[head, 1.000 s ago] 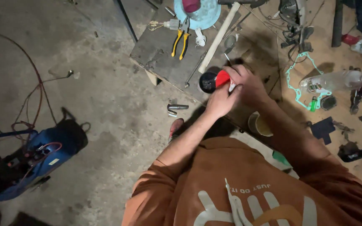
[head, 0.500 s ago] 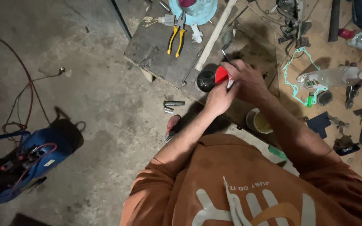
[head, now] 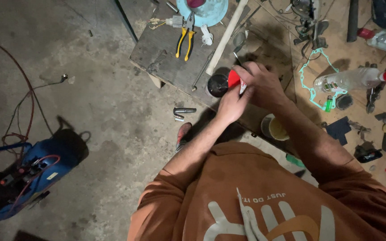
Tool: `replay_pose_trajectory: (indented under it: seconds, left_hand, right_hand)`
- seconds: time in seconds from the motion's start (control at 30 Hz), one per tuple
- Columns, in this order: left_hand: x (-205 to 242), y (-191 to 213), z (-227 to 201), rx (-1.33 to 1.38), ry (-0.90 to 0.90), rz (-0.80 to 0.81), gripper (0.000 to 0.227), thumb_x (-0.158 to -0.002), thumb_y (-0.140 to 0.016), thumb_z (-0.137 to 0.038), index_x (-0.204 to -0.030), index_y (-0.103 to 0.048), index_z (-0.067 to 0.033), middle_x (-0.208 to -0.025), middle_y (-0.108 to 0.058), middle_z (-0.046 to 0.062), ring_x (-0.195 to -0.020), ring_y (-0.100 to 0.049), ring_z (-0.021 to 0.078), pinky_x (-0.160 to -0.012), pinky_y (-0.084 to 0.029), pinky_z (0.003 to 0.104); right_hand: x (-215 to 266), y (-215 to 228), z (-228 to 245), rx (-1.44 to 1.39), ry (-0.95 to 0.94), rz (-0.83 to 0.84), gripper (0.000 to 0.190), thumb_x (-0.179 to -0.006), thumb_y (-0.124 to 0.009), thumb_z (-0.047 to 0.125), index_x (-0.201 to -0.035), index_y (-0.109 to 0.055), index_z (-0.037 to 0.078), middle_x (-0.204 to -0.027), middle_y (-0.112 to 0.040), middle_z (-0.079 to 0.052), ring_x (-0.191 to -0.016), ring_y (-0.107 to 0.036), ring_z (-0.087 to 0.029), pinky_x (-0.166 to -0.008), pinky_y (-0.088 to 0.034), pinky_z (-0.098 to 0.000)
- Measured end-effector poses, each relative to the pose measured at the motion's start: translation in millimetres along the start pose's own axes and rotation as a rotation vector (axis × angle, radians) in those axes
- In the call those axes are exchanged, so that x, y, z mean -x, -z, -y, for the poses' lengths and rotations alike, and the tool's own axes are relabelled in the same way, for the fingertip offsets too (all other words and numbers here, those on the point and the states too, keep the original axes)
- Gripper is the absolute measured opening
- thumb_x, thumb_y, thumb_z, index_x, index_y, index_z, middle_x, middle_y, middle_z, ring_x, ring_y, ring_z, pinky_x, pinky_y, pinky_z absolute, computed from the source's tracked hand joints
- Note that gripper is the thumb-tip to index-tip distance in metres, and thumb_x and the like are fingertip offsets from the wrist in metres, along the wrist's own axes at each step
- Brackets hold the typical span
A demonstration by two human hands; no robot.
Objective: The person cleans small metal carburetor parts by dipping them into a red cup containing a liquid and then placing them into a yellow cup. They also handle a black cylindrical object and a white container, moving them around the cluttered workbench.
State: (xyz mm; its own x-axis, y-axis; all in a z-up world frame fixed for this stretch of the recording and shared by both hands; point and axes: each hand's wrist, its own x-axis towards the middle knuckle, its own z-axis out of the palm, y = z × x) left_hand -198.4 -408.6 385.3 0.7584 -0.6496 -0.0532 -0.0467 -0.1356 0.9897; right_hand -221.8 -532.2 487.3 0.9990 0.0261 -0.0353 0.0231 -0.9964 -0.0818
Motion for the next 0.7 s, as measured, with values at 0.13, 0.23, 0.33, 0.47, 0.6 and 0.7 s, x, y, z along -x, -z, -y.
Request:
replay_pose_trajectory:
  seconds: [0.13,0.23,0.33,0.47,0.6,0.7]
  left_hand:
    - [1,3,-3,0.007,0.014,0.010,0.052,-0.103,-0.053,-0.048,-0.126,-0.065,-0.0032,-0.111,-0.072,0.027,-0.108,-0.067,0.0453,-0.092,-0.052,0.049]
    - [2,6,-4,-0.001,0.039,0.032,0.055,-0.102,-0.051,-0.049,-0.128,-0.064,-0.0029,-0.110,-0.072,0.027,-0.108,-0.068,0.0447,-0.092,-0.053,0.049]
    - [2,4,1,-0.020,0.034,0.026,0.056,-0.104,-0.051,-0.051,-0.129,-0.063,-0.0025,-0.112,-0.072,0.027,-0.110,-0.067,0.0455,-0.093,-0.052,0.049]
    - [3,7,-4,0.054,0.042,0.046,0.057,-0.102,-0.051,-0.052,-0.130,-0.064,-0.0036,-0.115,-0.072,0.025,-0.113,-0.067,0.0431,-0.095,-0.052,0.046]
    - [3,6,-3,0.107,-0.013,0.006,0.056,-0.103,-0.051,-0.050,-0.132,-0.062,-0.0032,-0.122,-0.069,0.025,-0.118,-0.065,0.0417,-0.099,-0.050,0.045]
    - [1,4,3,0.098,-0.012,-0.002,0.053,-0.104,-0.051,-0.050,-0.130,-0.064,-0.0049,-0.120,-0.072,0.023,-0.118,-0.067,0.0398,-0.100,-0.051,0.044]
  right_hand:
    - [-2,2,1,-0.003,-0.001,0.019,0.060,-0.085,-0.070,0.023,-0.143,-0.056,0.019,-0.133,-0.060,-0.011,-0.121,-0.058,-0.035,-0.089,-0.048,-0.0545]
    - [-3,7,7,-0.016,-0.027,0.049,0.060,-0.083,-0.068,0.021,-0.142,-0.057,0.020,-0.131,-0.060,-0.012,-0.119,-0.058,-0.035,-0.087,-0.048,-0.0538]
    - [-1,7,8,0.045,0.012,0.000,0.054,-0.087,-0.067,0.022,-0.140,-0.059,0.023,-0.128,-0.061,-0.009,-0.116,-0.060,-0.032,-0.090,-0.047,-0.0536]
    - [0,3,5,0.098,0.035,-0.032,0.055,-0.086,-0.066,0.024,-0.141,-0.061,0.024,-0.124,-0.062,-0.007,-0.114,-0.060,-0.030,-0.088,-0.046,-0.0536]
    - [1,0,4,0.066,0.041,-0.066,0.054,-0.088,-0.065,0.023,-0.143,-0.061,0.024,-0.125,-0.062,-0.006,-0.116,-0.059,-0.030,-0.088,-0.045,-0.0538]
    - [-1,-1,5,0.057,0.013,-0.039,0.057,-0.087,-0.065,0.021,-0.144,-0.060,0.023,-0.126,-0.063,-0.007,-0.117,-0.058,-0.031,-0.088,-0.045,-0.0538]
